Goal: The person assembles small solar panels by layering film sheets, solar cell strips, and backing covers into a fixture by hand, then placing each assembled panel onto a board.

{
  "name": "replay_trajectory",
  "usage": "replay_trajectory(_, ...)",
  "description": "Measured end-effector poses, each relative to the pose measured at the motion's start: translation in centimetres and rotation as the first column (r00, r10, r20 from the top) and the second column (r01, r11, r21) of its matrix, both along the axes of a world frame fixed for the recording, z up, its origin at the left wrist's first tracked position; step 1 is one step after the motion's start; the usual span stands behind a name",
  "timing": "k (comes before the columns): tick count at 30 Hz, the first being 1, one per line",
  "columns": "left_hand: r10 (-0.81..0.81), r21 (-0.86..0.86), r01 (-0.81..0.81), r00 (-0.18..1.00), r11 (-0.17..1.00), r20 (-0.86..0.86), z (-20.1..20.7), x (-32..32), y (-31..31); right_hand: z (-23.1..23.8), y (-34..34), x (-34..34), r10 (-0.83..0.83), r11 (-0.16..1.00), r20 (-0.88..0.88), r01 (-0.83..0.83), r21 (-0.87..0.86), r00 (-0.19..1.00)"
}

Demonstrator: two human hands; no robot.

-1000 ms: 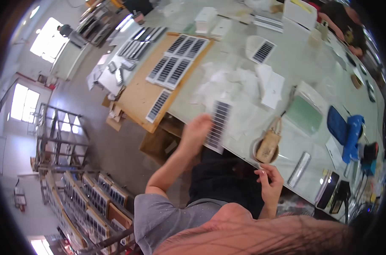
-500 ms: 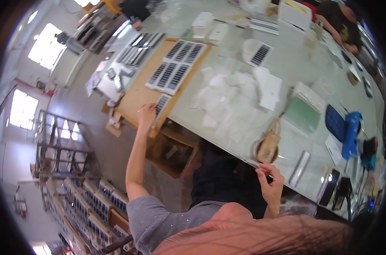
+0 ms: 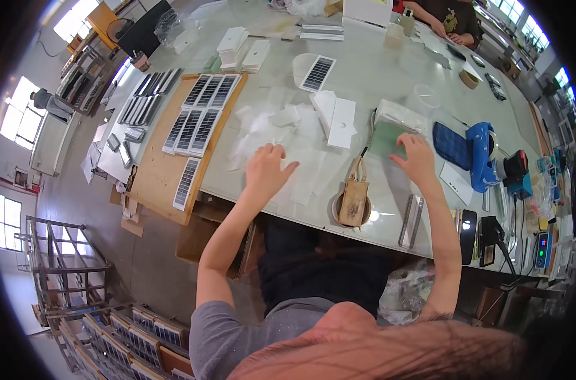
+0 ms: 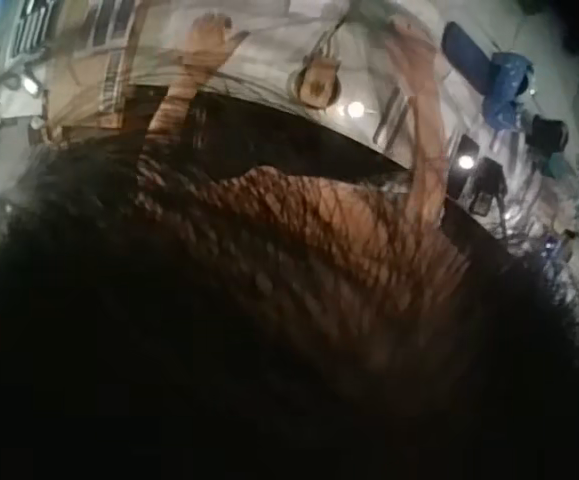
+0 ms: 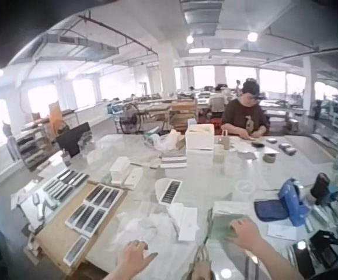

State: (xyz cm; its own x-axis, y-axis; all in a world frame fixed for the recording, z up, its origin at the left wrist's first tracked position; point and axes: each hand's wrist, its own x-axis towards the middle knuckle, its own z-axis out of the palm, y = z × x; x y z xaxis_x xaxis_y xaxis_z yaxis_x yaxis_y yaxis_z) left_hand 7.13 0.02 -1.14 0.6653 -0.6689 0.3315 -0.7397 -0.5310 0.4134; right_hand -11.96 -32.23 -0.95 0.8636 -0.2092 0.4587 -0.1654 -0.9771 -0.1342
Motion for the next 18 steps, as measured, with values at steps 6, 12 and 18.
replay_trajectory(6,-0.028,0.064,0.033,0.997,0.997,-0.075,-1.7,-3.6,-3.1,0.3,-1.8,0.1,0.144,0.932,-0.104,-0.1,0.35,0.984)
replay_trajectory(12,-0.062,-0.047,0.061,0.998,0.997,-0.021,-3.9,-3.8,-3.9,2.3,-4.6,-1.7,-0.104,0.671,0.312,-0.165,0.723,0.944)
replay_trajectory(18,-0.059,-0.063,0.047,0.976,0.997,-0.212,-4.1,-2.7,-3.1,2.5,5.2,-2.4,0.006,0.278,0.112,-0.109,0.954,0.994)
